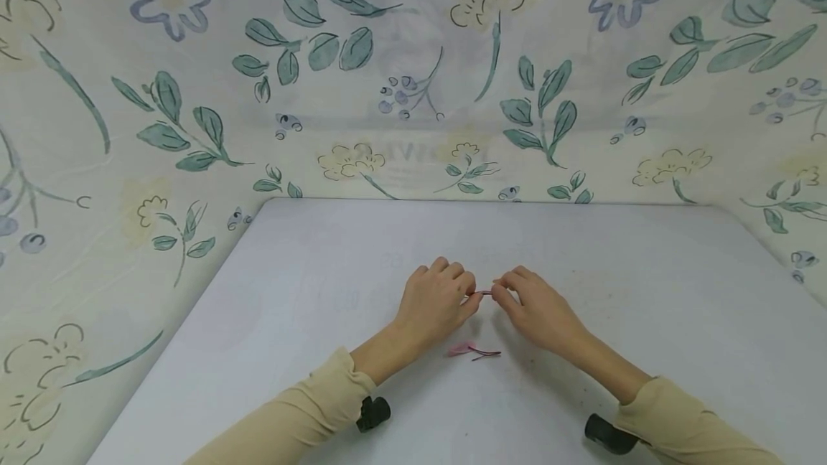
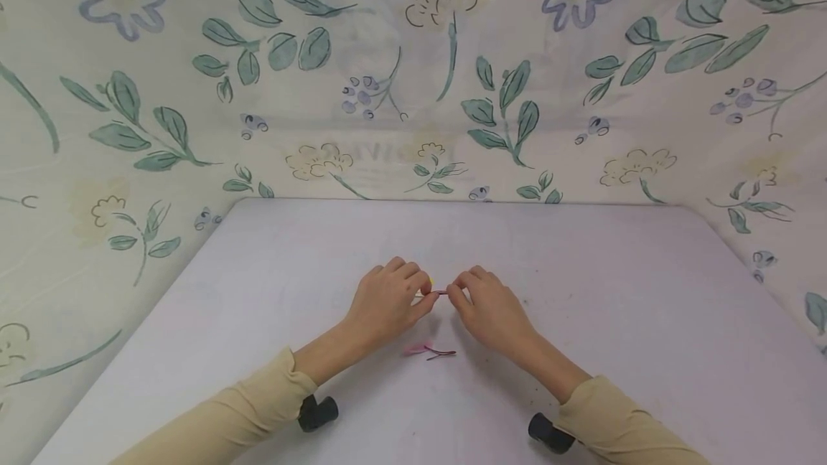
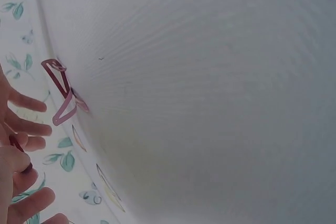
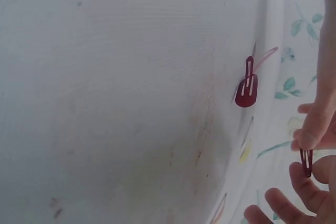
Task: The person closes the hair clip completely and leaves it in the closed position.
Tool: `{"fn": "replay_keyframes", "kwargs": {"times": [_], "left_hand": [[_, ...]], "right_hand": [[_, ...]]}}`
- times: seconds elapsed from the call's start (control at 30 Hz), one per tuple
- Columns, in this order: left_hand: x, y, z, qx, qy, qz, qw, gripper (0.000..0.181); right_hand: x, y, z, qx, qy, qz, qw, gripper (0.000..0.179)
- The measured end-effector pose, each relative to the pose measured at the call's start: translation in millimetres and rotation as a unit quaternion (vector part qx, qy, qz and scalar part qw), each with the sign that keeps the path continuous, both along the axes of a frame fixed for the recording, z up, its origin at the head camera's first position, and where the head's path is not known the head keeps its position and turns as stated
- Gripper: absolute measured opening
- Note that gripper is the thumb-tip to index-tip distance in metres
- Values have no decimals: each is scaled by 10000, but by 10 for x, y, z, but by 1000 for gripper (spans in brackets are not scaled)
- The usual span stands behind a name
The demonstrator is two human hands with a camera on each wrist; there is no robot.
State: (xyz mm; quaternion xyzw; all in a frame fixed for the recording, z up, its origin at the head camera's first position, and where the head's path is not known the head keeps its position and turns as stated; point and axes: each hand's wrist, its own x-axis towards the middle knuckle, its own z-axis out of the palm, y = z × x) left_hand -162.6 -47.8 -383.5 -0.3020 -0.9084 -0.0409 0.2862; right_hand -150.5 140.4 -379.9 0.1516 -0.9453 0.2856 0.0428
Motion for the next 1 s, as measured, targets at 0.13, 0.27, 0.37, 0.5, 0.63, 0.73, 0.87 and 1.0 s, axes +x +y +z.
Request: {"fn": "replay_keyframes", "kwargs": {"times": [0.13, 0.27, 0.37, 0.5, 0.63, 0.73, 0.87, 1.0], "left_hand": [[-9, 5, 19, 28, -2, -51, 10000, 15], [-22, 20, 54, 60, -55, -104, 9999, 15], [-26, 31, 77, 70, -153, -114, 9998, 15], [-21, 50, 94, 18, -391, -94, 9992, 15], [-16, 78, 92, -84, -597, -79, 9981, 16], [-16, 97, 91, -149, -684, -59, 9975, 16], [-27, 125, 97, -231, -767, -24, 9968, 17], [-41, 162, 113, -250, -823, -11, 9963, 17]], "right_hand": [[-15, 35, 27, -66, -58, 170, 9998, 22], [-38, 93, 55, -167, -92, 393, 9990, 19], [-60, 128, 54, -129, 49, 573, 9983, 15], [-74, 161, 37, 107, 430, 807, 9958, 10], [-68, 195, 28, 348, 733, 928, 9924, 7], [-75, 221, 14, 532, 934, 941, 9898, 8], [-88, 252, 6, 803, 1121, 929, 9861, 8], [-96, 279, 7, 988, 1187, 920, 9837, 8]]}}
